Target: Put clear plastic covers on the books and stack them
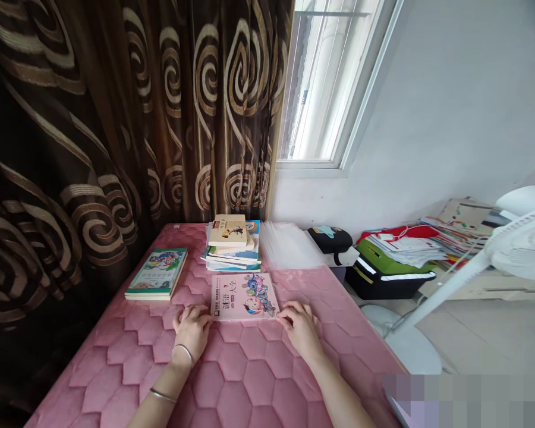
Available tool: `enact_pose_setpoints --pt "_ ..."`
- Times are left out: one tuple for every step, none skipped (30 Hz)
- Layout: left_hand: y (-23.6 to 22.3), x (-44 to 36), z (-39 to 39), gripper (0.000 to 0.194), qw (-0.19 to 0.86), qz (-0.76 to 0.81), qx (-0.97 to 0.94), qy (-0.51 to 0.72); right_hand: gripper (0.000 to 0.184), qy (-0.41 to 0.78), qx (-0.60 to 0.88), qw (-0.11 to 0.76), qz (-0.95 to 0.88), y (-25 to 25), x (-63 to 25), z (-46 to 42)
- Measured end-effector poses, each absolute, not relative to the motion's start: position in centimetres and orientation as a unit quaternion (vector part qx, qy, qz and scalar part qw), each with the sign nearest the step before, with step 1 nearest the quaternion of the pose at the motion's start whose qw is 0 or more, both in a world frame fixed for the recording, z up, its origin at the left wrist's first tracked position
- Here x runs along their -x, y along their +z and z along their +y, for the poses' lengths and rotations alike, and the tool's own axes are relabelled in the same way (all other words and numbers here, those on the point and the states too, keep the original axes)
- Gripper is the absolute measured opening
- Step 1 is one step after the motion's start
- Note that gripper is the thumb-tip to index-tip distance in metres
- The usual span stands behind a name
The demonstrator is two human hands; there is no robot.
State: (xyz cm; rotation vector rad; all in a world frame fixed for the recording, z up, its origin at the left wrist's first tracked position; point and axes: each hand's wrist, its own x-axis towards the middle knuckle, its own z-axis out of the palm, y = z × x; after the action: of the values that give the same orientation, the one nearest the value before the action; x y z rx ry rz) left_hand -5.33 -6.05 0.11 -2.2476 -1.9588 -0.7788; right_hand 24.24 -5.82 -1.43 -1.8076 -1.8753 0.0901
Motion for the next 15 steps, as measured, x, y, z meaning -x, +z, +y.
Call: enact_pose_setpoints --pt "0.3 5.0 -6.2 0.025 0.03 -0.635 0.73 -0.251 0.012 0.034 0.668 0.265 -0.694 -1.4 -24.2 -5.8" --pt "0.5 4.6 -6.3 0.024 0.028 -0.634 0.731 -0.249 0.011 0.033 0.667 0.266 -0.695 -1.3 -24.0 -5.9" --pt "0.7 4.1 -6.3 0.022 0.024 -0.634 0.732 -0.246 0.01 0.031 0.665 0.267 -0.697 -1.1 -23.8 -5.9" --pt "0.8 3.5 -6.4 0.02 0.02 -0.634 0.733 -0.245 0.009 0.03 0.662 0.267 -0.7 -0.8 -23.4 -6.0" --pt "0.9 2.8 -6.3 0.019 0.014 -0.631 0.735 -0.246 0.009 0.03 0.656 0.267 -0.705 -0.5 -22.9 -6.0" --pt "0.9 2.1 -6.3 0.019 0.008 -0.624 0.741 -0.248 0.008 0.03 0.645 0.267 -0.715 -0.2 -22.3 -6.1" --pt "0.9 1.3 -6.2 0.018 0.002 -0.613 0.749 -0.251 0.007 0.03 0.632 0.267 -0.727 0.1 -21.6 -6.2" --pt "0.9 0.4 -6.0 0.018 -0.004 -0.601 0.758 -0.253 0.006 0.031 0.617 0.267 -0.739 0.4 -20.8 -6.2" --pt "0.9 -0.4 -5.9 0.018 -0.011 -0.588 0.768 -0.255 0.004 0.031 0.604 0.266 -0.75 0.6 -20.1 -6.2" --pt "0.9 -1.2 -5.8 0.019 -0.018 -0.576 0.776 -0.256 0.003 0.03 0.595 0.264 -0.759 0.7 -19.3 -6.1" --pt "0.9 -1.9 -5.6 0.02 -0.025 -0.568 0.782 -0.257 0.002 0.029 0.589 0.26 -0.764 0.7 -18.7 -6.0" --pt "0.9 -2.5 -5.5 0.022 -0.03 -0.564 0.784 -0.258 0.002 0.028 0.589 0.258 -0.765 0.7 -18.2 -5.9" --pt "0.8 -2.9 -5.4 0.023 -0.034 -0.564 0.783 -0.26 0.002 0.029 0.592 0.256 -0.764 0.6 -17.8 -5.8" --pt "0.7 -3.1 -5.4 0.024 -0.036 -0.565 0.781 -0.263 0.003 0.03 0.594 0.257 -0.762 0.5 -17.5 -5.6" --pt "0.7 -3.2 -5.3 0.023 -0.035 -0.567 0.779 -0.266 0.003 0.033 0.596 0.26 -0.759 0.4 -17.4 -5.5"
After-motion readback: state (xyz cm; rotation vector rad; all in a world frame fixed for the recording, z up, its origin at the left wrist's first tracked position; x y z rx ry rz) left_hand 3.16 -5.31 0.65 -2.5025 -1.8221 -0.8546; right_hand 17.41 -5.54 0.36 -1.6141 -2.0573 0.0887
